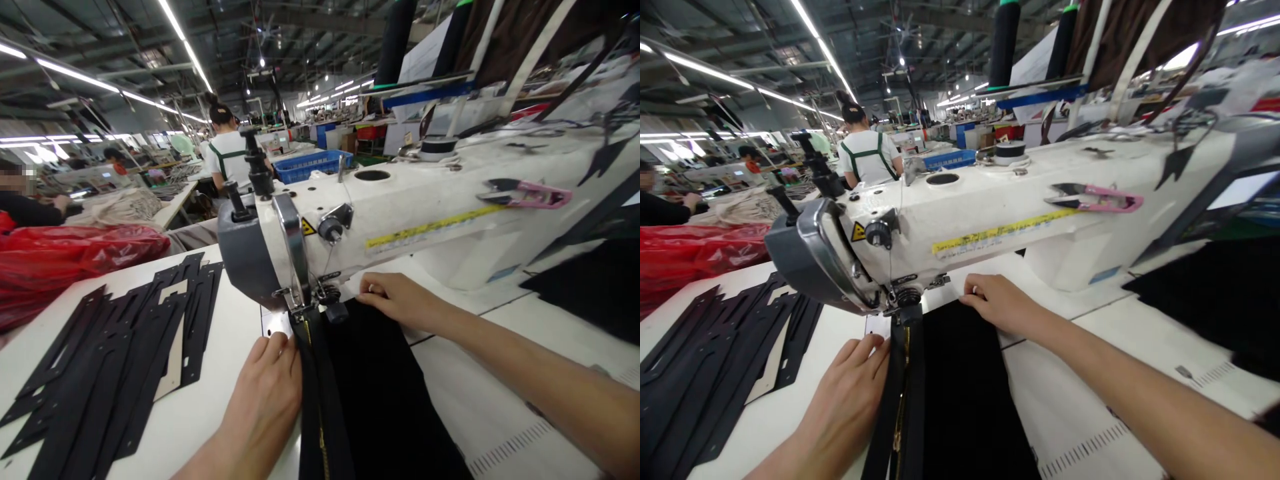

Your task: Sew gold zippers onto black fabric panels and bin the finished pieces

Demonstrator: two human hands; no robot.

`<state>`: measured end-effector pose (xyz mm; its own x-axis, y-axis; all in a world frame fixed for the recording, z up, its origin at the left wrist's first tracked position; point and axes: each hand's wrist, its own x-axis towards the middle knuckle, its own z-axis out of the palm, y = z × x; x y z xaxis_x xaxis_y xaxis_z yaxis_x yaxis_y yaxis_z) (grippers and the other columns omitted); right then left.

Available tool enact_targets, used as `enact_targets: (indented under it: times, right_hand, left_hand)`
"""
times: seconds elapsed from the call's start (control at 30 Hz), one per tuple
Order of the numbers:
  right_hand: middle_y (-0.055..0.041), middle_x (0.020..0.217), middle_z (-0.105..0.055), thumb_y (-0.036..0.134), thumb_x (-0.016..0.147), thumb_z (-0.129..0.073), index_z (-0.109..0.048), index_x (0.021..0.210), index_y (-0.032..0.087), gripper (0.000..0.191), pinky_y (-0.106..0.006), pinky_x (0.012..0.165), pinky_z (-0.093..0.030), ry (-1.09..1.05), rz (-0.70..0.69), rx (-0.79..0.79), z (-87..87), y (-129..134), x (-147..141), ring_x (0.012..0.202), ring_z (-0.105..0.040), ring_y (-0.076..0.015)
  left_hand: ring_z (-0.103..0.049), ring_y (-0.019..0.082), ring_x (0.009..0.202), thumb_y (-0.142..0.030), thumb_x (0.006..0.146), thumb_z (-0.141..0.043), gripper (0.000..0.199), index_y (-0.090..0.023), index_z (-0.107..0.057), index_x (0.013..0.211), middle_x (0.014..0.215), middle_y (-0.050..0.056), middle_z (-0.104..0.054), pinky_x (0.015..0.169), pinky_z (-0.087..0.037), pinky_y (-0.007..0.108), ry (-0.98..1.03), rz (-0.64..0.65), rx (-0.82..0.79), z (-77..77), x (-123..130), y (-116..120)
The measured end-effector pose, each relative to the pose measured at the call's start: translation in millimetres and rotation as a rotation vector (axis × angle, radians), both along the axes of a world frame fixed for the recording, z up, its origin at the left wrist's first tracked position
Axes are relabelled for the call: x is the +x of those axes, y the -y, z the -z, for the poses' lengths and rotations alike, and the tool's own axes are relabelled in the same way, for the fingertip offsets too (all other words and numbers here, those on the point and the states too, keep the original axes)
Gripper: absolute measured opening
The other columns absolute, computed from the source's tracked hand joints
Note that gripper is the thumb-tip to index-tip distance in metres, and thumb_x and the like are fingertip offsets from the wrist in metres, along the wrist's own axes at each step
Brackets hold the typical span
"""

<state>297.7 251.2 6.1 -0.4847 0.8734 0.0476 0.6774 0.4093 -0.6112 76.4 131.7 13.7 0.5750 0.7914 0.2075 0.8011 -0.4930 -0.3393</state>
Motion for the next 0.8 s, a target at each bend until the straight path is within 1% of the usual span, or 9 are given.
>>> enact_targets:
  times: [0.13, 0.27, 0.33, 0.4, 0.5, 0.57, 0.63, 0.73, 0.8]
  right_hand:
    - [0.0024, 0.058, -0.055, 0.028, 0.082, -0.052, -0.052, 0.074, 0.019, 0.012, -0.024, 0.054, -0.034, 0.029, 0.058, 0.042, 1.6, 5, 2, 0.057, -0.053, -0.0144]
    - [0.0011, 0.060, -0.059, 0.025, 0.080, -0.056, -0.054, 0.085, 0.017, 0.010, -0.026, 0.056, -0.038, 0.066, 0.117, 0.117, -10.2, 18, 6, 0.059, -0.056, -0.0169]
    - [-0.0020, 0.070, -0.063, 0.020, 0.080, -0.055, -0.057, 0.085, 0.017, 0.006, -0.028, 0.064, -0.039, 0.106, 0.088, 0.212, -17.6, 21, 4, 0.070, -0.058, -0.0190]
    - [-0.0053, 0.082, -0.065, 0.016, 0.082, -0.051, -0.060, 0.082, 0.017, 0.009, -0.030, 0.073, -0.039, 0.197, 0.045, 0.376, -19.7, 18, 0, 0.081, -0.058, -0.0212]
    - [-0.0073, 0.081, -0.064, 0.013, 0.083, -0.050, -0.060, 0.077, 0.015, 0.012, -0.030, 0.073, -0.039, 0.335, 0.022, 0.532, -8.9, 5, -5, 0.081, -0.057, -0.0222]
    - [-0.0067, 0.076, -0.063, 0.012, 0.083, -0.053, -0.059, 0.075, 0.014, 0.011, -0.030, 0.070, -0.040, 0.370, 0.026, 0.524, 1.2, -2, -5, 0.077, -0.057, -0.0215]
    - [-0.0080, 0.075, -0.062, 0.012, 0.084, -0.052, -0.059, 0.074, 0.013, 0.012, -0.033, 0.070, -0.041, 0.406, 0.038, 0.543, 5.2, -3, -6, 0.076, -0.056, -0.0233]
    - [-0.0133, 0.076, -0.061, 0.008, 0.084, -0.046, -0.060, 0.072, 0.012, 0.019, -0.041, 0.072, -0.040, 0.452, 0.066, 0.600, -1.9, 13, -11, 0.079, -0.055, -0.0285]
    - [-0.0123, 0.077, -0.062, 0.009, 0.084, -0.044, -0.061, 0.072, 0.014, 0.022, -0.040, 0.072, -0.043, 0.375, 0.005, 0.631, -6.7, 31, -21, 0.077, -0.056, -0.0264]
  left_hand:
    - [-0.052, 0.025, 0.074, -0.002, 0.074, -0.054, 0.013, -0.013, -0.061, 0.076, 0.083, 0.009, -0.062, 0.059, -0.041, 0.036, 0.028, -0.071, -0.079, -2.0, 4, 1]
    - [-0.053, 0.025, 0.079, -0.002, 0.075, -0.054, 0.013, -0.013, -0.061, 0.078, 0.087, 0.008, -0.063, 0.064, -0.042, 0.037, 0.132, -0.103, -0.128, -0.6, 3, 4]
    - [-0.052, 0.025, 0.083, -0.002, 0.075, -0.054, 0.014, -0.013, -0.061, 0.078, 0.088, 0.008, -0.062, 0.066, -0.042, 0.037, 0.191, -0.109, -0.141, -0.1, 1, 4]
    - [-0.052, 0.026, 0.085, -0.003, 0.075, -0.054, 0.013, -0.014, -0.061, 0.077, 0.087, 0.007, -0.062, 0.068, -0.042, 0.038, 0.241, -0.102, -0.148, 0.2, -1, 4]
    - [-0.051, 0.026, 0.085, -0.004, 0.076, -0.052, 0.014, -0.015, -0.061, 0.075, 0.086, 0.007, -0.062, 0.068, -0.041, 0.039, 0.292, -0.086, -0.141, 1.0, -3, 4]
    - [-0.052, 0.025, 0.084, -0.004, 0.076, -0.050, 0.015, -0.015, -0.061, 0.077, 0.085, 0.007, -0.062, 0.068, -0.041, 0.039, 0.322, -0.082, -0.116, 2.3, -4, 4]
    - [-0.052, 0.025, 0.084, -0.004, 0.076, -0.049, 0.018, -0.015, -0.062, 0.082, 0.089, 0.007, -0.063, 0.068, -0.041, 0.039, 0.348, -0.078, -0.093, 3.8, -3, 5]
    - [-0.052, 0.026, 0.085, -0.005, 0.076, -0.048, 0.019, -0.015, -0.062, 0.085, 0.092, 0.008, -0.064, 0.069, -0.041, 0.039, 0.381, -0.074, -0.058, 5.8, -3, 4]
    - [-0.053, 0.026, 0.084, -0.006, 0.078, -0.046, 0.018, -0.015, -0.061, 0.083, 0.092, 0.007, -0.064, 0.068, -0.042, 0.040, 0.420, -0.070, -0.058, 6.1, -3, 4]
